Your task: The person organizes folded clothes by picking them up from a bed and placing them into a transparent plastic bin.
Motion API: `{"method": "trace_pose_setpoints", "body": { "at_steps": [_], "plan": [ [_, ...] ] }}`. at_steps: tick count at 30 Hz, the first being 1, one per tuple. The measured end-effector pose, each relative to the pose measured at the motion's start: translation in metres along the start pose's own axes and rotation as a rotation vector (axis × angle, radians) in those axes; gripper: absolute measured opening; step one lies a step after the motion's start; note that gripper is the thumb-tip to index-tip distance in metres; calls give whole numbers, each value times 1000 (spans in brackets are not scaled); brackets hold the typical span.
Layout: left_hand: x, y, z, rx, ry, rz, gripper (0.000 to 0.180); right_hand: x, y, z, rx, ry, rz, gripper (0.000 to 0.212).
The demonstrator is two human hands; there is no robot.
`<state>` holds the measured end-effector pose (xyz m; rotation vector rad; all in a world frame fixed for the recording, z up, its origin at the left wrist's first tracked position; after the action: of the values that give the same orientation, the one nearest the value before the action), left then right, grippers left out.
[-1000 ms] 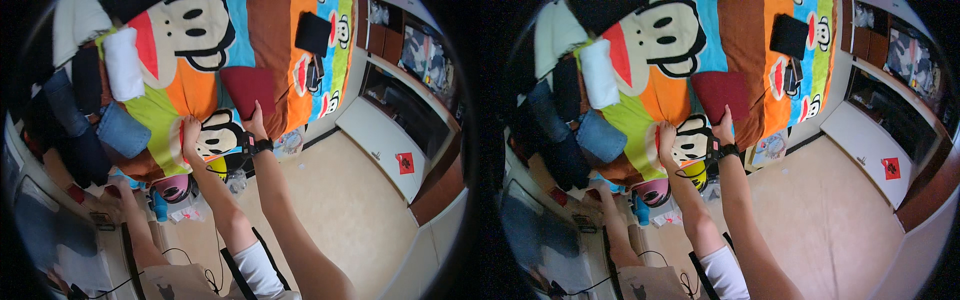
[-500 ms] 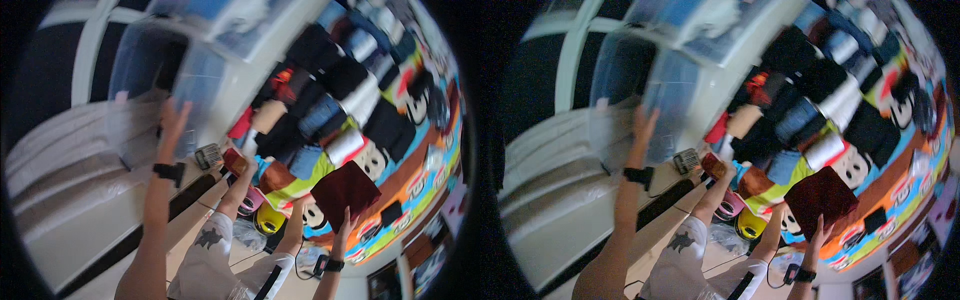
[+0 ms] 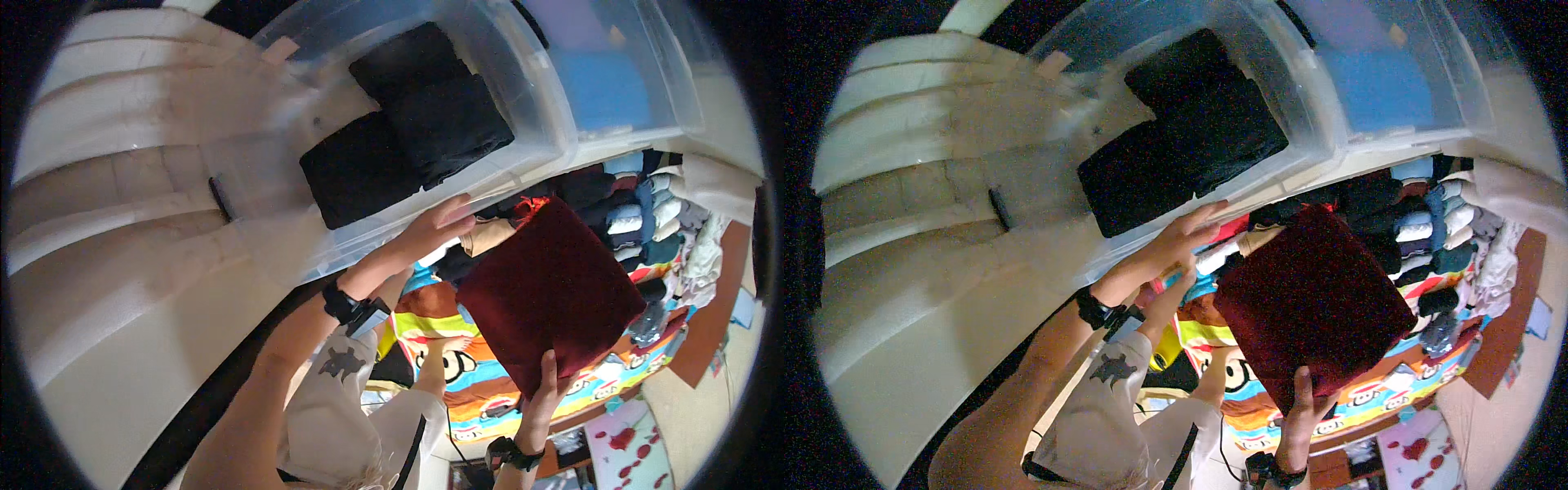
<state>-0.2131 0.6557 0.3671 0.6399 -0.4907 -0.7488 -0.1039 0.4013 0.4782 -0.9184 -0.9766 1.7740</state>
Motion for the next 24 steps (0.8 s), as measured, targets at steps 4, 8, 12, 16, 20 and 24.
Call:
{"method": "trace_pose_setpoints", "body": {
  "at_steps": [4, 8, 12, 16, 20, 24],
  "plan": [
    [11, 15, 16, 36, -342, 52, 72, 61, -51, 0, -135, -313, 89, 56],
    [-17, 22, 32, -222, -346, 523, 71, 115, -73, -7, -128, -442, 225, 53],
    [-65, -4, 52, 112, -500, 625, 44, 186, -76, -19, -223, -816, 343, 54],
    [-102, -16, 32, -186, -284, 915, 47, 252, -52, -34, -236, -1004, 516, 60],
    [-144, -28, -2, -387, -153, 1057, 55, 304, -15, -68, -252, -984, 421, 58],
    [-177, -23, -53, -266, 2, 1014, 54, 342, 10, -125, -222, -924, 439, 52]
  ]
}}
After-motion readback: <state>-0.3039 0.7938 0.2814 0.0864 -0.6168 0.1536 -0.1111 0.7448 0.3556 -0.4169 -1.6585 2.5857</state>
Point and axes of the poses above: each hand's wrist, its own z-axis away from the middle knuckle, its own x-axis out of the palm, y = z × x, the point moved 6 cm from there along -z, towards the middle knuckle, and after that the axes turned 15 degrees about -x, right-handed, at the moved point
